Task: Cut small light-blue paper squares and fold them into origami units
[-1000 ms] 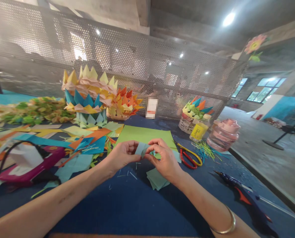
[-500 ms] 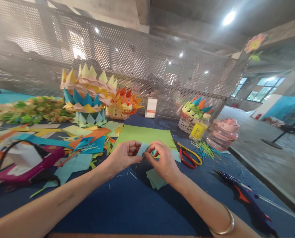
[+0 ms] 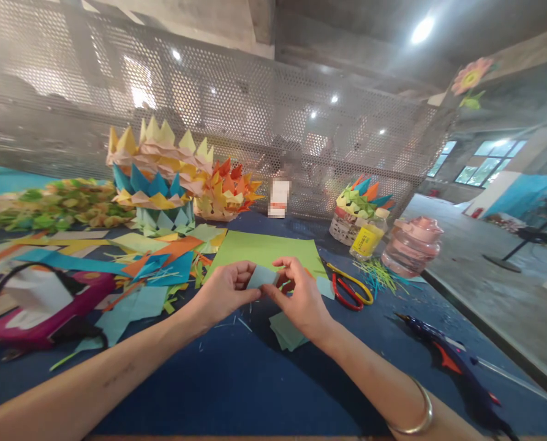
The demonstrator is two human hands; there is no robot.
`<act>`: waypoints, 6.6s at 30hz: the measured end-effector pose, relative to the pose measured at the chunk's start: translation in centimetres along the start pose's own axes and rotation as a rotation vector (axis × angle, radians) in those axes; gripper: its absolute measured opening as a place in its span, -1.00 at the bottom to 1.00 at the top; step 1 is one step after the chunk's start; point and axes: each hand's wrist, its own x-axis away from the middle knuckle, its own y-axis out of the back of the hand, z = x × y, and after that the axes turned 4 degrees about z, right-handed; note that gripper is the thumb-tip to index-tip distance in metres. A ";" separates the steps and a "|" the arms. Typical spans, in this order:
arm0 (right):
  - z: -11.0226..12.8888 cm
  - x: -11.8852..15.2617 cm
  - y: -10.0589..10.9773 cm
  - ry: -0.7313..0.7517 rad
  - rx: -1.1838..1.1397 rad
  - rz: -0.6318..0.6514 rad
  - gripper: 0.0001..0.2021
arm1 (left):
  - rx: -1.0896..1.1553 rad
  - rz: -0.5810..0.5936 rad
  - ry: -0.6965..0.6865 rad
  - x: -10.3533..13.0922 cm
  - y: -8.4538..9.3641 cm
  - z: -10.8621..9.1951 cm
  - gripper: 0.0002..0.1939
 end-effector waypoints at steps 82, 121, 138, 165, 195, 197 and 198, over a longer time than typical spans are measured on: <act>0.6 0.1 0.5 0.223 0.098 -0.063 -0.85 | 0.224 -0.013 0.188 0.0 0.5 -0.5 -0.84; 0.3 -0.5 1.0 -0.022 -0.003 0.164 -0.70 | -0.394 -0.075 -0.102 -0.5 1.0 0.7 -0.75; 0.4 -0.4 1.0 0.015 0.028 0.162 -0.73 | -0.360 -0.062 -0.086 -0.6 1.1 1.0 -0.73; 1.3 0.0 0.9 0.045 0.143 0.080 -0.81 | -0.249 -0.124 -0.095 -0.1 0.5 -0.3 -0.81; 0.6 -0.3 0.6 -0.058 -0.164 0.018 -0.84 | 0.081 -0.045 0.055 -0.1 0.3 -0.8 -0.78; 0.5 -0.2 0.6 -0.071 -0.173 0.024 -0.83 | 0.035 -0.018 0.046 -0.1 0.2 -0.7 -0.78; 0.5 -0.2 0.6 -0.069 -0.176 0.031 -0.82 | 0.022 -0.004 0.047 0.0 0.2 -0.7 -0.78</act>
